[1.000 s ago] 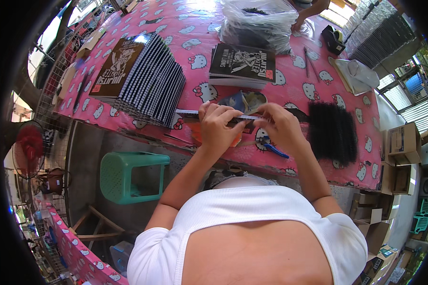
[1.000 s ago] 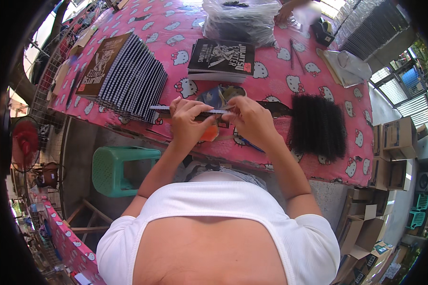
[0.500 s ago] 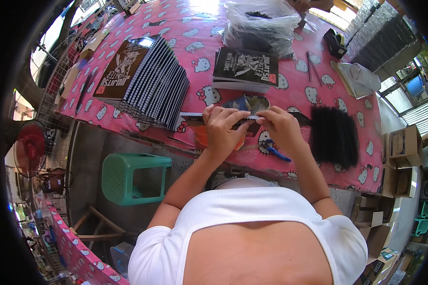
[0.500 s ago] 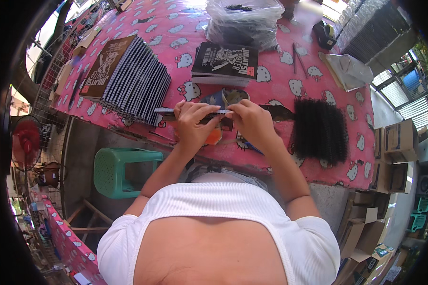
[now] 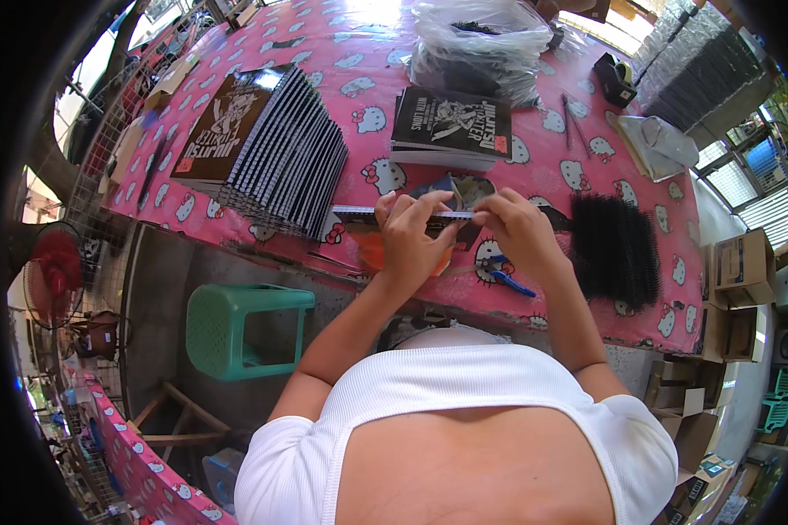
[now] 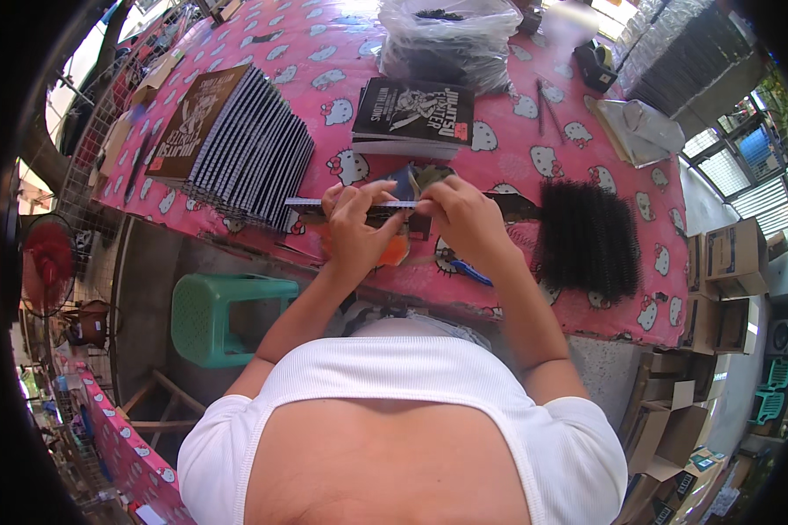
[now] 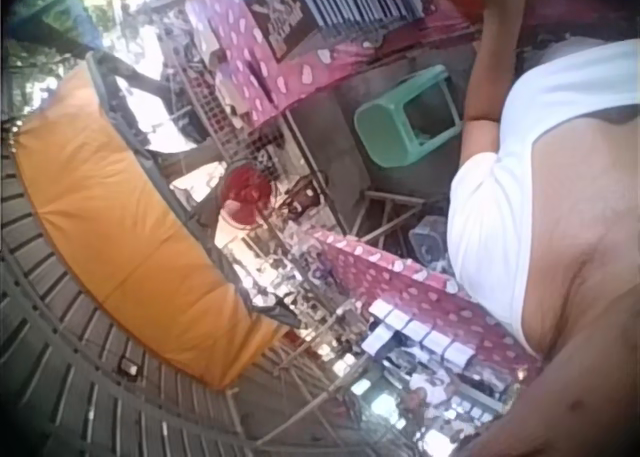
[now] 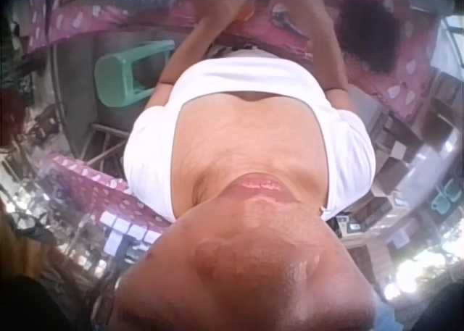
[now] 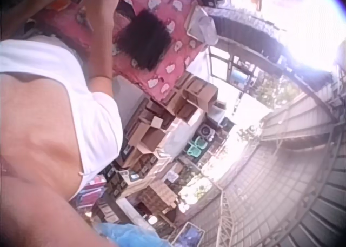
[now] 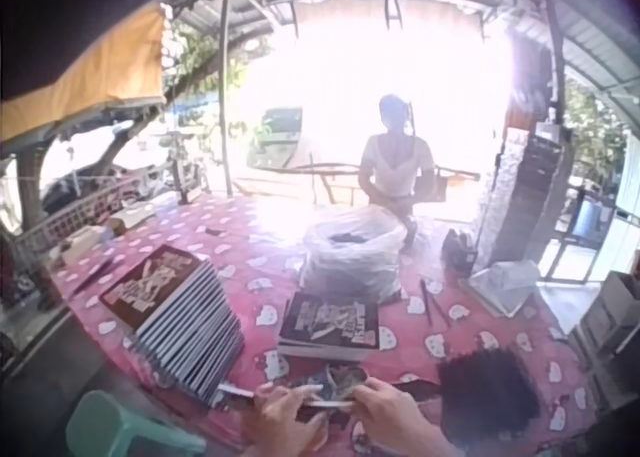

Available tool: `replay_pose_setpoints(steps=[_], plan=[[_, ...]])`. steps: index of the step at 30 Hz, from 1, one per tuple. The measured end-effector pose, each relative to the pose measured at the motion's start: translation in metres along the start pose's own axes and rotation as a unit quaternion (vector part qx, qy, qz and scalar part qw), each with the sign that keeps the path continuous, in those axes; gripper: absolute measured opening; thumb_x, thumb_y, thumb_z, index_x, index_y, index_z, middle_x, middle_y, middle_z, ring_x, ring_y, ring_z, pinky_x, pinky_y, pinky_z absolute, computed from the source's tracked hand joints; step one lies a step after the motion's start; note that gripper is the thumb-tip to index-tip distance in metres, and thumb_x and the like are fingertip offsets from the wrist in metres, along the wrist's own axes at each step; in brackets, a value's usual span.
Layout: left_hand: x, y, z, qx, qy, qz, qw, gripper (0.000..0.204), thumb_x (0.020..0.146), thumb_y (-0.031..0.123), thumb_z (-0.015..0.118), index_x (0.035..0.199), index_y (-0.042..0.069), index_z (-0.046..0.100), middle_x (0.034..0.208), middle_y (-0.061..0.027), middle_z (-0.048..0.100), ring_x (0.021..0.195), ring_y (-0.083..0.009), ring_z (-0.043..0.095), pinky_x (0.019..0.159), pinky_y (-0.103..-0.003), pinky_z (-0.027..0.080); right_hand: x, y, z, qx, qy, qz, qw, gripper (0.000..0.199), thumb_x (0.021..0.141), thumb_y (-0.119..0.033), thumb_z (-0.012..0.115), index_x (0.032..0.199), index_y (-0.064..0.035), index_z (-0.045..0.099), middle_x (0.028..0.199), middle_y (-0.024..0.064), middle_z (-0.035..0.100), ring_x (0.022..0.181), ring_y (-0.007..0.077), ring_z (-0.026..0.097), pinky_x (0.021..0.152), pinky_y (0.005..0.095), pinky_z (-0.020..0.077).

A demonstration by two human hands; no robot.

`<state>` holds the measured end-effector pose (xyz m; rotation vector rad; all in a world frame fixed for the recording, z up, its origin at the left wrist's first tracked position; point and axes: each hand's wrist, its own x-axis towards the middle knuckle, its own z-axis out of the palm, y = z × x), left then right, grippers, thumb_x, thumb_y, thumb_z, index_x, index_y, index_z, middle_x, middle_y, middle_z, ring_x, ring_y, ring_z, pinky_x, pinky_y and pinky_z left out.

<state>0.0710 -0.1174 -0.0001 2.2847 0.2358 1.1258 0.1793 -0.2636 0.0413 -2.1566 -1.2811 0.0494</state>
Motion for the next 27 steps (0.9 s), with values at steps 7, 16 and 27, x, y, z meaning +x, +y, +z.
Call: replay_pose_setpoints(steps=[7,16,27], plan=[[-0.003,-0.003,-0.002,0.013,-0.017,0.004,1.0,0.04,0.065,0.016,0.08,0.102,0.013,0.064,0.077,0.0049,0.067,0.08,-0.0132,0.06,0.092,-0.038,0.03,-0.002,-0.008,0.013,0.003,0.075,-0.024,0.997,0.012,0.08,-0.016,0.065,0.087,-0.0082,0.06,0.086,0.0086,0.057,0.082,0.0307,0.057,0.067,0.0416,0.0462],[-0.007,-0.007,-0.017,-0.009,-0.036,0.009,0.999,0.043,0.062,0.018,0.082,0.1,0.013,0.064,0.077,0.0042,0.067,0.079,-0.0152,0.061,0.089,-0.037,0.034,-0.039,-0.035,-0.006,-0.019,0.04,-0.041,0.998,0.02,0.076,-0.008,0.066,0.095,-0.008,0.06,0.092,0.0113,0.057,0.087,0.0324,0.056,0.075,0.0432,0.0452],[0.001,-0.012,-0.021,0.103,-0.054,0.022,0.993,0.028,0.06,0.029,0.084,0.076,0.012,0.069,0.076,0.0003,0.066,0.077,-0.0182,0.06,0.097,-0.04,0.033,0.034,0.1,0.076,-0.11,-0.109,-0.002,0.988,0.046,0.069,-0.009,0.073,0.112,-0.0092,0.057,0.108,0.0122,0.06,0.104,0.0316,0.056,0.085,0.0404,0.0475]])
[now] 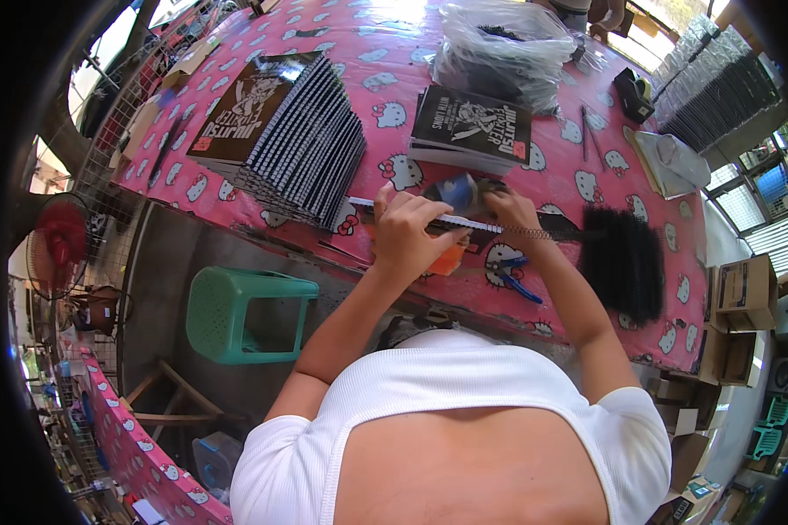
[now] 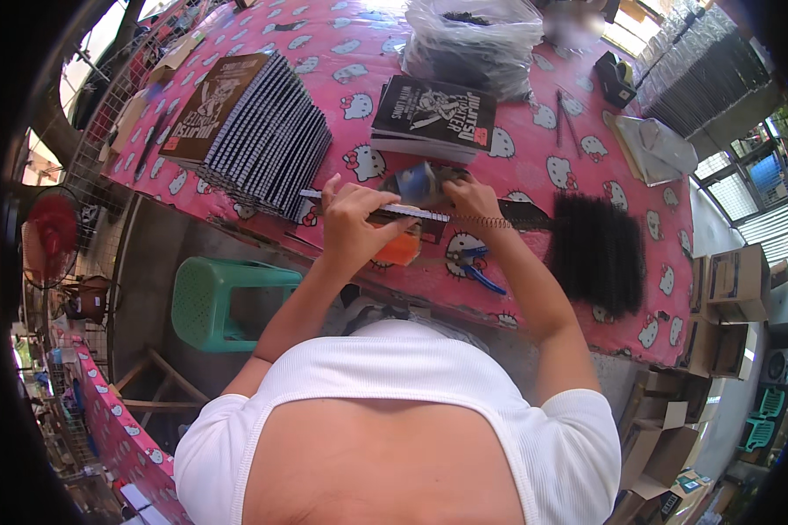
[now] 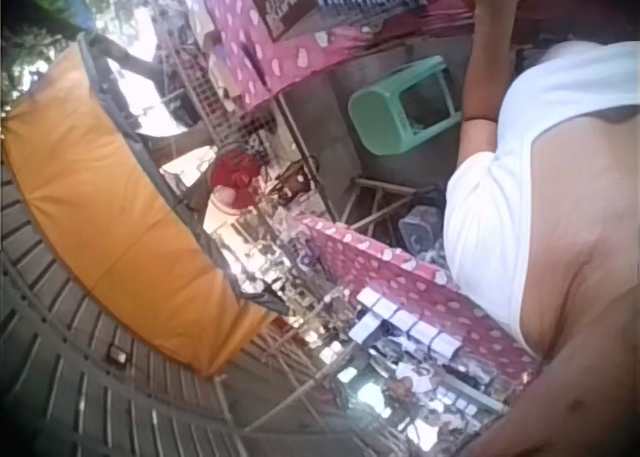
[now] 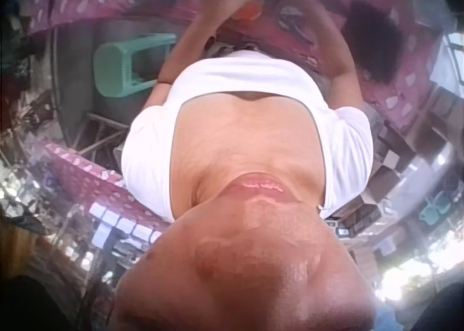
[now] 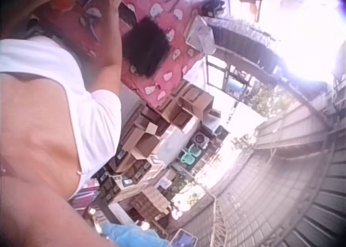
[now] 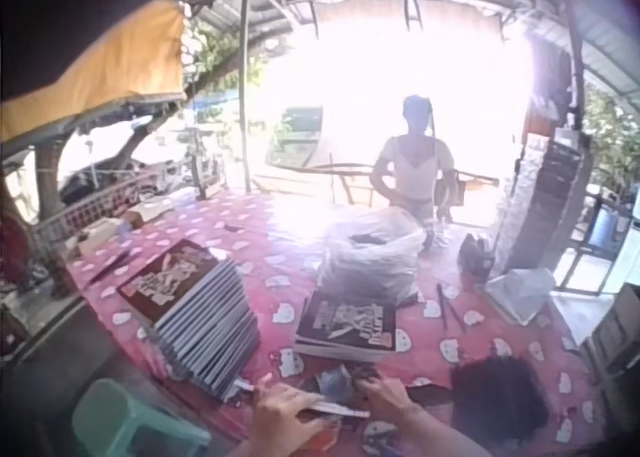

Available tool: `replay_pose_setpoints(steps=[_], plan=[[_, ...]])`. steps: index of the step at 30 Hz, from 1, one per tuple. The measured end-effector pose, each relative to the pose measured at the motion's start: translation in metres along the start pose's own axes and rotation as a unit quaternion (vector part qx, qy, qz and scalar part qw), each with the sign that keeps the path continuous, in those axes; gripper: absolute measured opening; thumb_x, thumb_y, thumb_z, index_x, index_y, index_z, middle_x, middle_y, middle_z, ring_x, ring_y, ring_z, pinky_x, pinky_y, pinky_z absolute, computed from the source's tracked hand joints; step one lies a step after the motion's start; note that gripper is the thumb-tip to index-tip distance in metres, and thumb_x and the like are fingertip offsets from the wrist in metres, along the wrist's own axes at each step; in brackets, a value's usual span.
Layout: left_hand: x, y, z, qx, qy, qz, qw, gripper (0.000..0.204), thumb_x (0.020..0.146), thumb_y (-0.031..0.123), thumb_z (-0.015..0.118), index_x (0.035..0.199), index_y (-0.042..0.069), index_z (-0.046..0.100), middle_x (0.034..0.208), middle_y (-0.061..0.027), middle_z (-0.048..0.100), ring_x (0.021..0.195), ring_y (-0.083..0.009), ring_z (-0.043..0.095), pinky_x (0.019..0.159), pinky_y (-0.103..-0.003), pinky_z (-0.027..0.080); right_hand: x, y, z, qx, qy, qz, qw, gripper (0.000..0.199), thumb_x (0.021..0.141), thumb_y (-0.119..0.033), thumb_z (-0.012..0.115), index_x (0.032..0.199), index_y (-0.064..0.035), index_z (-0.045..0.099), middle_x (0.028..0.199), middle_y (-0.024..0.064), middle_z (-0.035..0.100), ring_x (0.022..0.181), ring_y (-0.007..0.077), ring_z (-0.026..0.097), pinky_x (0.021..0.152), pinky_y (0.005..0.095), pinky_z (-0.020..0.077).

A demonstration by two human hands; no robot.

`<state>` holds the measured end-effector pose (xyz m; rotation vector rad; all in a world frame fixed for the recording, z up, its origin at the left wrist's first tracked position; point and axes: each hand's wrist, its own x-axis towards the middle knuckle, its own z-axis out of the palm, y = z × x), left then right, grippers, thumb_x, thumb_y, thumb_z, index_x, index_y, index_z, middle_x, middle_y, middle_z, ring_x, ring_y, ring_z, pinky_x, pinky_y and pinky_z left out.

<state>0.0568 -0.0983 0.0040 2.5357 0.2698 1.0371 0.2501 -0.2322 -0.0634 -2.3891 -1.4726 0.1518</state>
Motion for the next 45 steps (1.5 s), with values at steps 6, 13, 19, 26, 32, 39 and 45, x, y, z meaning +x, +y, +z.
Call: replay_pose_setpoints(steps=[6,13,19,26,32,39,45], plan=[[-0.002,-0.007,0.0,-0.068,0.033,-0.023,0.997,0.025,0.06,0.025,0.084,0.074,0.011,0.069,0.074,0.0,0.066,0.073,-0.0174,0.06,0.097,-0.039,0.032,-0.023,0.005,-0.039,0.61,0.109,-0.068,0.782,0.033,0.074,-0.008,0.069,0.104,-0.0024,0.06,0.092,0.0059,0.065,0.082,0.0164,0.063,0.071,0.0321,0.0515],[0.0,-0.006,0.001,-0.091,0.006,-0.026,0.995,0.025,0.059,0.025,0.084,0.075,0.011,0.069,0.07,0.0001,0.066,0.073,-0.0176,0.06,0.097,-0.04,0.033,-0.022,0.002,-0.066,0.435,0.017,-0.07,0.898,0.04,0.067,0.003,0.072,0.105,-0.0002,0.06,0.091,0.0037,0.065,0.083,0.0124,0.061,0.076,0.0277,0.0497],[-0.004,-0.007,0.0,-0.088,0.022,-0.042,0.995,0.029,0.059,0.023,0.084,0.081,0.012,0.07,0.074,-0.0004,0.065,0.074,-0.0177,0.06,0.097,-0.04,0.033,-0.012,-0.008,-0.056,0.355,0.075,-0.164,0.917,0.048,0.062,0.001,0.074,0.108,-0.0016,0.061,0.096,0.0052,0.067,0.091,0.0104,0.058,0.08,0.0282,0.0484],[0.0,-0.021,-0.022,0.037,0.013,-0.07,0.997,0.031,0.06,0.032,0.083,0.081,0.015,0.069,0.084,-0.0001,0.066,0.098,-0.022,0.057,0.096,-0.056,0.027,0.005,-0.028,-0.061,0.428,0.015,-0.109,0.897,0.048,0.063,0.004,0.072,0.109,0.0005,0.06,0.093,0.005,0.066,0.084,0.0079,0.056,0.076,0.0261,0.0483],[-0.009,-0.029,-0.025,-0.069,-0.025,-0.148,0.986,0.031,0.058,0.03,0.084,0.08,0.013,0.07,0.076,-0.0017,0.065,0.091,-0.023,0.058,0.092,-0.048,0.033,0.01,-0.042,-0.067,0.418,0.028,-0.113,0.901,0.043,0.063,0.003,0.07,0.105,-0.0012,0.062,0.089,0.0065,0.067,0.082,0.0152,0.061,0.075,0.0299,0.0497],[-0.002,-0.039,-0.033,-0.029,0.036,-0.077,0.996,0.036,0.054,0.022,0.087,0.082,0.006,0.069,0.101,-0.0118,0.062,0.087,-0.0283,0.059,0.084,-0.04,0.046,0.016,-0.052,-0.056,0.427,0.003,-0.131,0.895,0.047,0.064,0.001,0.068,0.111,-0.0025,0.061,0.097,0.0065,0.068,0.087,0.0172,0.064,0.078,0.0287,0.0491],[-0.005,-0.051,-0.034,-0.059,0.047,-0.119,0.99,0.039,0.054,0.022,0.088,0.082,0.004,0.068,0.12,-0.016,0.055,0.101,-0.031,0.058,0.083,-0.039,0.05,0.032,-0.065,-0.047,0.492,-0.026,-0.068,0.868,0.05,0.065,0.003,0.07,0.114,-0.0001,0.06,0.1,0.0026,0.066,0.09,0.0093,0.058,0.081,0.0259,0.048]])
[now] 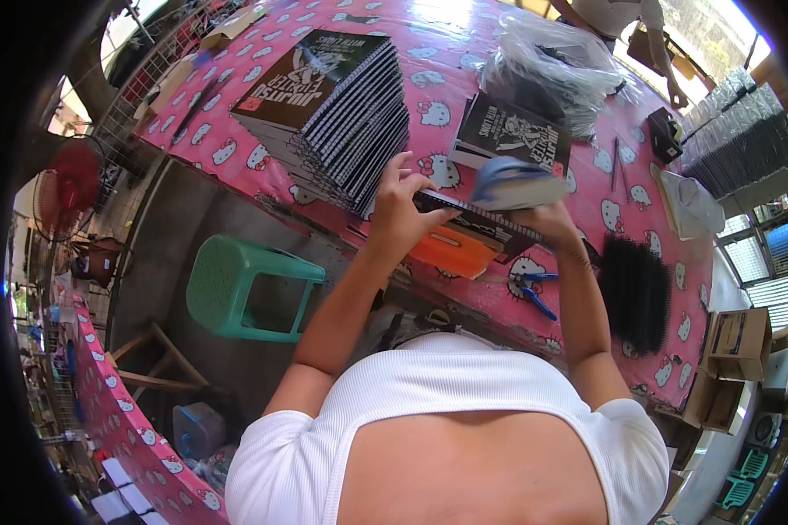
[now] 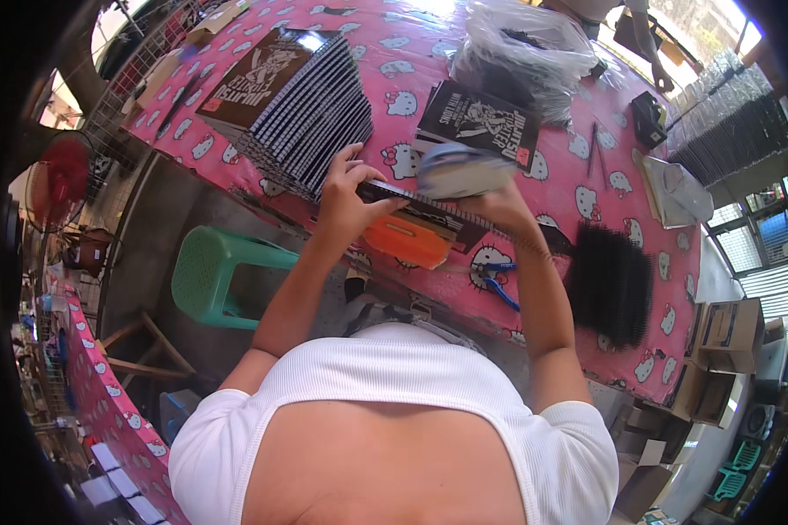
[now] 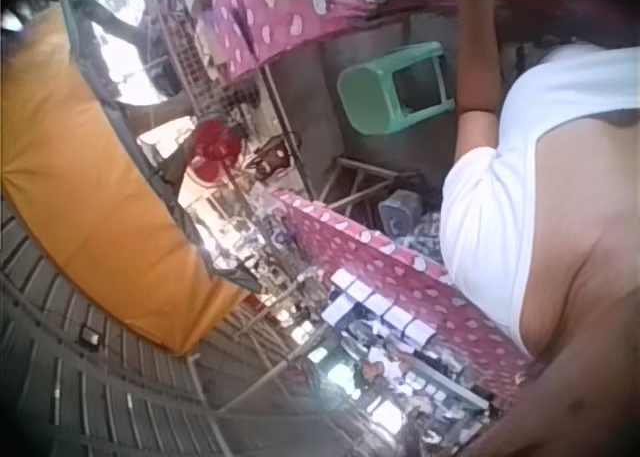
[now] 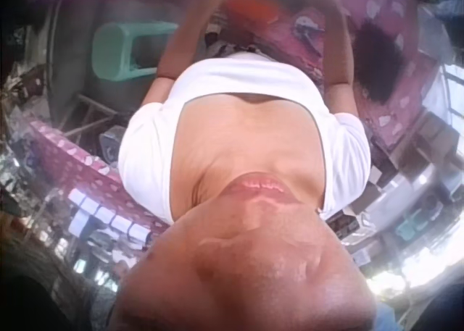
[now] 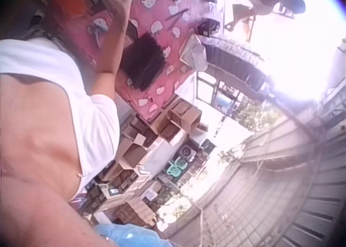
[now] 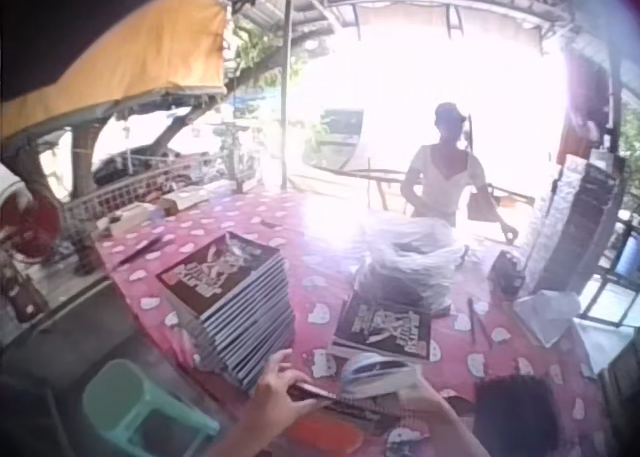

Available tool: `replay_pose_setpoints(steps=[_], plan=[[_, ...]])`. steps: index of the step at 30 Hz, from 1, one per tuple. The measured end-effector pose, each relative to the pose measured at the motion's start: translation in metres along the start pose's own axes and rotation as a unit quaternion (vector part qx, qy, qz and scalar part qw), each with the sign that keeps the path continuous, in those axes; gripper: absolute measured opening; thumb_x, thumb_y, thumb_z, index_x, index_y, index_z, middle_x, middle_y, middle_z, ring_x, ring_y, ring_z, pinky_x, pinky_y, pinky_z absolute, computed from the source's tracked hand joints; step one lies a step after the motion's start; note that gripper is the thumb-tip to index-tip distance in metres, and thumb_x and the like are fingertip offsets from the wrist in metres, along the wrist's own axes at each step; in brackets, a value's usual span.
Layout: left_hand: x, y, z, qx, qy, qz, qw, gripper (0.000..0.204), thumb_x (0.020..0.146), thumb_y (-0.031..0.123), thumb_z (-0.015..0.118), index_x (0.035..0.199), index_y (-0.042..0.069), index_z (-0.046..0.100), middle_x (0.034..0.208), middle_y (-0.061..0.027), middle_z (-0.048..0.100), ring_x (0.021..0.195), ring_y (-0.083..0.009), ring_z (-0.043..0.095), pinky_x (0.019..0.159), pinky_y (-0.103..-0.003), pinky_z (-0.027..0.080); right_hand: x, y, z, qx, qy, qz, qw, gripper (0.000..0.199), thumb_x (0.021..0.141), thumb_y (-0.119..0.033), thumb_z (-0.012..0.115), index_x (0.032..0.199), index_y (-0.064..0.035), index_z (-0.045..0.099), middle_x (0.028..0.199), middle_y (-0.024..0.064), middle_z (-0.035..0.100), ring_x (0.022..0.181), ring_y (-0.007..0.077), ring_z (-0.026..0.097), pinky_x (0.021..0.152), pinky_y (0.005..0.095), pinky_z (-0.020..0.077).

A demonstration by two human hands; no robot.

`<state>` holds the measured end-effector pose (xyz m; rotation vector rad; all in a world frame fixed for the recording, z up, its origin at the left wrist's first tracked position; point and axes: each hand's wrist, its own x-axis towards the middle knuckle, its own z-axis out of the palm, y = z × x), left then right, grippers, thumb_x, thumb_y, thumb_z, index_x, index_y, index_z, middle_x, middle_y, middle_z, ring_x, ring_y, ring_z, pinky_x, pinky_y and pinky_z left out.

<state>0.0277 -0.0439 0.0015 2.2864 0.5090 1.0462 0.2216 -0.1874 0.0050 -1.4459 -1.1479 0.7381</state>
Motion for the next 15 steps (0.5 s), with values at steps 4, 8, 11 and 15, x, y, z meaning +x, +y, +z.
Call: replay_pose_setpoints(steps=[4,8,11,15], plan=[[-0.003,-0.009,-0.004,-0.041,0.001,-0.035,0.999,0.04,0.055,0.021,0.088,0.083,0.004,0.067,0.119,-0.0162,0.055,0.102,-0.0267,0.059,0.083,-0.035,0.05,0.009,0.002,0.0,-0.005,-0.028,0.06,0.998,0.049,0.065,0.0,0.071,0.113,0.0005,0.06,0.102,0.0033,0.066,0.09,0.0121,0.061,0.08,0.027,0.0491],[0.0,-0.003,-0.004,-0.092,-0.014,-0.081,0.992,0.04,0.058,0.018,0.087,0.088,0.005,0.064,0.102,-0.0102,0.061,0.095,-0.0223,0.061,0.079,-0.032,0.05,0.019,0.031,0.001,-0.061,-0.003,0.001,0.998,0.051,0.061,-0.001,0.07,0.111,-0.0013,0.062,0.101,0.0055,0.067,0.091,0.0179,0.064,0.079,0.0317,0.0509],[0.001,-0.003,-0.012,-0.191,-0.041,-0.167,0.966,0.042,0.065,0.008,0.083,0.099,0.004,0.059,0.09,-0.0043,0.061,0.089,-0.0148,0.06,0.078,-0.029,0.05,0.028,0.014,0.005,-0.169,-0.016,-0.035,0.985,0.049,0.062,-0.002,0.068,0.11,-0.0012,0.062,0.1,0.0086,0.067,0.091,0.0186,0.064,0.08,0.0313,0.0497],[-0.019,-0.038,0.003,-0.304,-0.013,-0.17,0.937,0.046,0.072,-0.007,0.074,0.11,0.002,0.051,0.097,-0.0034,0.058,0.09,-0.0098,0.058,0.08,-0.025,0.051,0.027,0.013,0.023,-0.024,-0.03,-0.039,0.998,0.049,0.06,-0.001,0.067,0.109,-0.0008,0.062,0.097,0.0049,0.067,0.09,0.0128,0.061,0.08,0.0288,0.0484]])
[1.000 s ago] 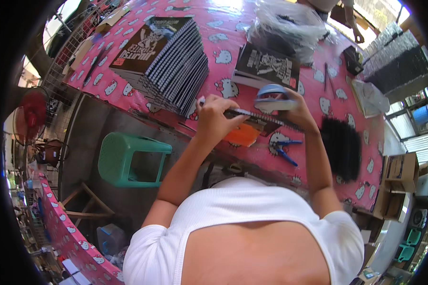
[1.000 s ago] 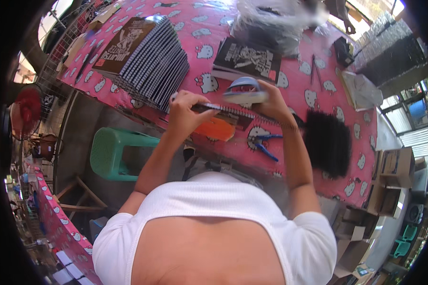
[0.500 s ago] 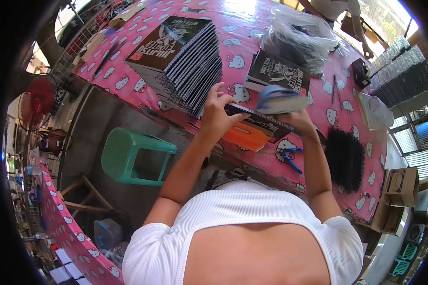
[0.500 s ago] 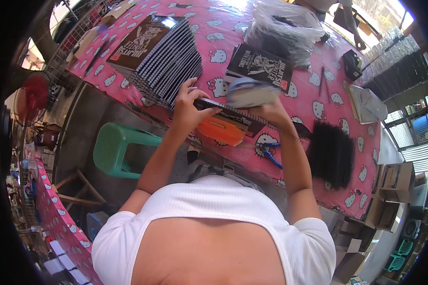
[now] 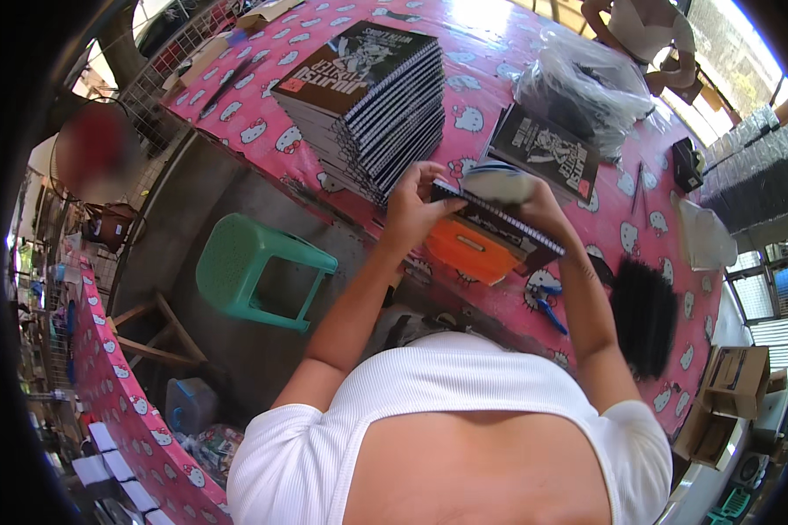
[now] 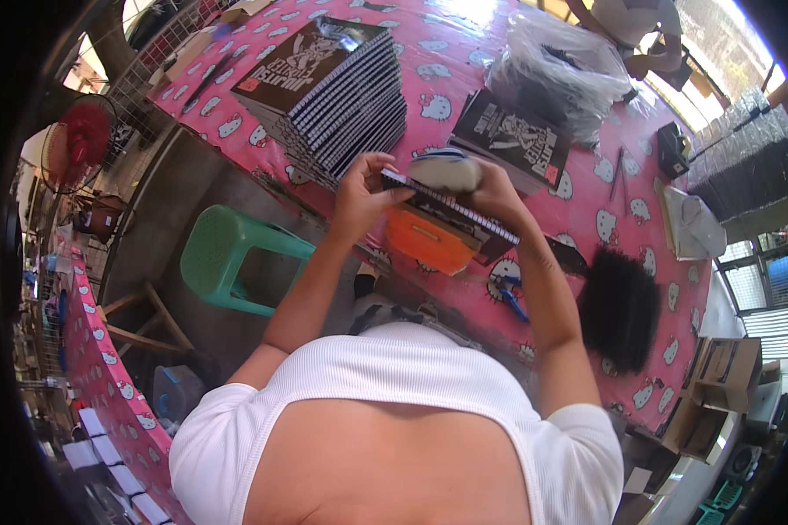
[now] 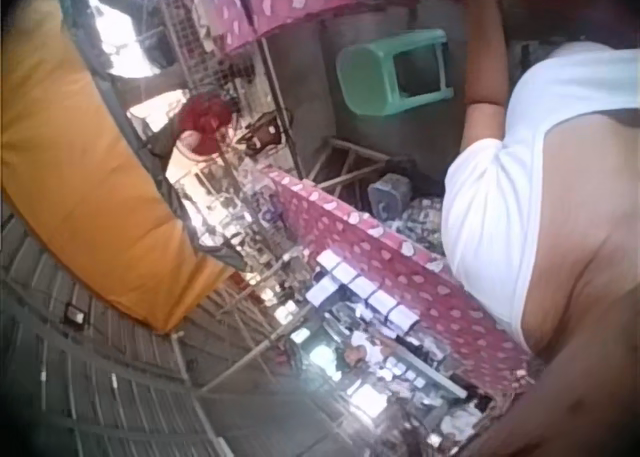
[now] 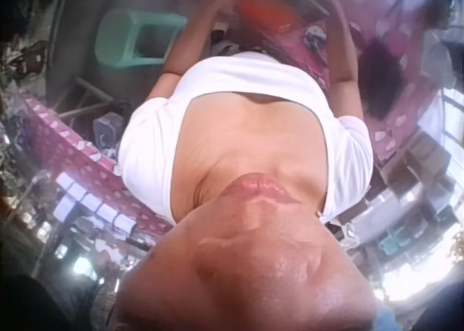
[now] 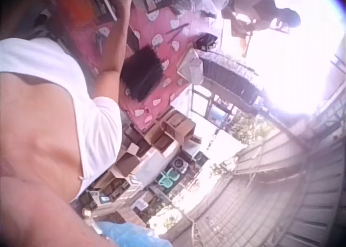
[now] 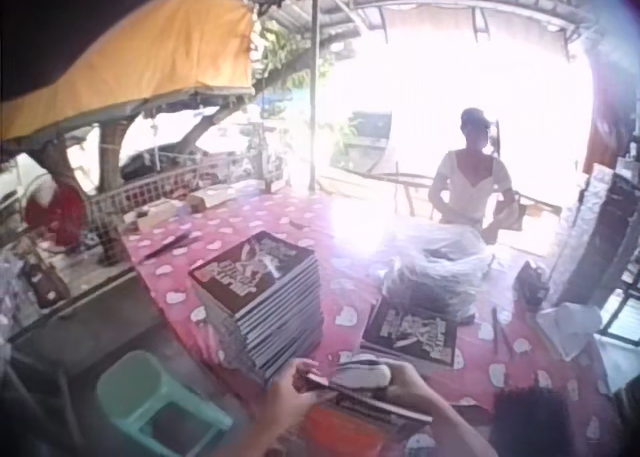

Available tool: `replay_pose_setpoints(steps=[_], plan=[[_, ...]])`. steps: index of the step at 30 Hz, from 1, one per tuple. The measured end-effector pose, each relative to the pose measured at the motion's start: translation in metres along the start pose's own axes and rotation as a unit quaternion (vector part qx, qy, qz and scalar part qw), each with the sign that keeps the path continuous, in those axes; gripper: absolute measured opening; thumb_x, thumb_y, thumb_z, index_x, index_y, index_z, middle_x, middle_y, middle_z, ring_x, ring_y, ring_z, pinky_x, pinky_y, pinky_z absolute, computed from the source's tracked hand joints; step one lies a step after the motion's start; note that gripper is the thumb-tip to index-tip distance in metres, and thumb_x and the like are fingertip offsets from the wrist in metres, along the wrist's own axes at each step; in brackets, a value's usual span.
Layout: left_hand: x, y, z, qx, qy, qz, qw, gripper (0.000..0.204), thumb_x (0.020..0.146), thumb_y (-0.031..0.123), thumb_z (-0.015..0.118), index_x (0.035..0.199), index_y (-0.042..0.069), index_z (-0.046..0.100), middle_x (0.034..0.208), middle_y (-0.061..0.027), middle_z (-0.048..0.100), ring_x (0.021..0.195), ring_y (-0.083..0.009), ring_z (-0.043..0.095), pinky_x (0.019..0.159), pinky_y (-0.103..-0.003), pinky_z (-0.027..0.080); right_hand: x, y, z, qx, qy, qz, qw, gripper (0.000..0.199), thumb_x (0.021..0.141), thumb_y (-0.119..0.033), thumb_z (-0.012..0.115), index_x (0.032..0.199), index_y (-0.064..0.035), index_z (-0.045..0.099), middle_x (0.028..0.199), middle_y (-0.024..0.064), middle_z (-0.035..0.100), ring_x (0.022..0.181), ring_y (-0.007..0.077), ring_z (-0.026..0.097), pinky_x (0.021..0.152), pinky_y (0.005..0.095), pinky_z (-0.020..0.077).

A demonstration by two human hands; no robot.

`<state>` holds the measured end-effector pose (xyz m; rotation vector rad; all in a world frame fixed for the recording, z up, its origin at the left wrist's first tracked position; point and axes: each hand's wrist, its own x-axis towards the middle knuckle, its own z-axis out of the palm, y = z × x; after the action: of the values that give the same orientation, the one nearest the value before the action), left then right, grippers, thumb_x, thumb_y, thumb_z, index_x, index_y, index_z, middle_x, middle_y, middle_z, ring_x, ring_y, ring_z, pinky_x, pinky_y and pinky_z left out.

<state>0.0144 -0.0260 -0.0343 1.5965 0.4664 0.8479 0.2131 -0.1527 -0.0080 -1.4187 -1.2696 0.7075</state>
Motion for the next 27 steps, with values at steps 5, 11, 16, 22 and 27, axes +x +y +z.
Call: replay_pose_setpoints(steps=[5,11,16,22,27], plan=[[0.002,0.007,-0.006,-0.134,0.014,-0.019,0.991,0.038,0.075,-0.007,0.071,0.109,0.002,0.056,0.097,-0.0031,0.062,0.089,-0.0091,0.06,0.078,-0.024,0.051,0.021,-0.007,-0.003,-0.003,-0.046,0.0,0.999,0.049,0.061,0.002,0.067,0.109,-0.0004,0.062,0.096,0.0031,0.067,0.087,0.01,0.059,0.079,0.0274,0.0483],[-0.002,0.022,-0.012,-0.083,0.032,-0.085,0.992,0.03,0.078,-0.007,0.067,0.106,0.003,0.066,0.089,-0.0002,0.066,0.079,-0.006,0.06,0.071,-0.02,0.05,0.028,-0.007,-0.002,0.057,-0.057,0.044,0.996,0.046,0.067,-0.001,0.07,0.112,-0.0023,0.06,0.098,0.009,0.067,0.087,0.0125,0.062,0.077,0.029,0.0495],[-0.003,0.01,-0.014,-0.14,0.009,-0.076,0.987,0.031,0.077,-0.009,0.066,0.106,0.004,0.066,0.091,-0.0004,0.065,0.08,-0.0064,0.059,0.069,-0.019,0.049,-0.015,0.056,-0.026,-0.221,0.0,0.062,0.973,0.046,0.065,-0.01,0.074,0.109,-0.0056,0.059,0.092,0.014,0.064,0.084,0.0254,0.064,0.075,0.0339,0.0504],[0.024,0.014,-0.015,-0.162,-0.141,-0.005,0.977,0.027,0.077,-0.012,0.064,0.1,0.002,0.062,0.1,-0.0053,0.062,0.094,-0.0092,0.059,0.08,-0.023,0.05,-0.088,0.054,-0.002,-0.466,0.158,0.091,0.866,0.039,0.068,-0.019,0.074,0.101,-0.0081,0.057,0.103,0.0145,0.056,0.098,0.0358,0.055,0.076,0.0445,0.0478],[0.025,0.123,-0.004,-0.107,-0.082,0.217,0.967,0.022,0.076,-0.006,0.071,0.091,0.003,0.058,0.097,-0.0119,0.063,0.088,-0.0159,0.063,0.076,-0.027,0.053,-0.145,0.027,-0.009,-0.453,0.23,0.058,0.859,0.058,0.073,-0.027,0.074,0.121,-0.0035,0.05,0.129,0.0188,0.044,0.119,0.038,0.042,0.099,0.0465,0.0336]])
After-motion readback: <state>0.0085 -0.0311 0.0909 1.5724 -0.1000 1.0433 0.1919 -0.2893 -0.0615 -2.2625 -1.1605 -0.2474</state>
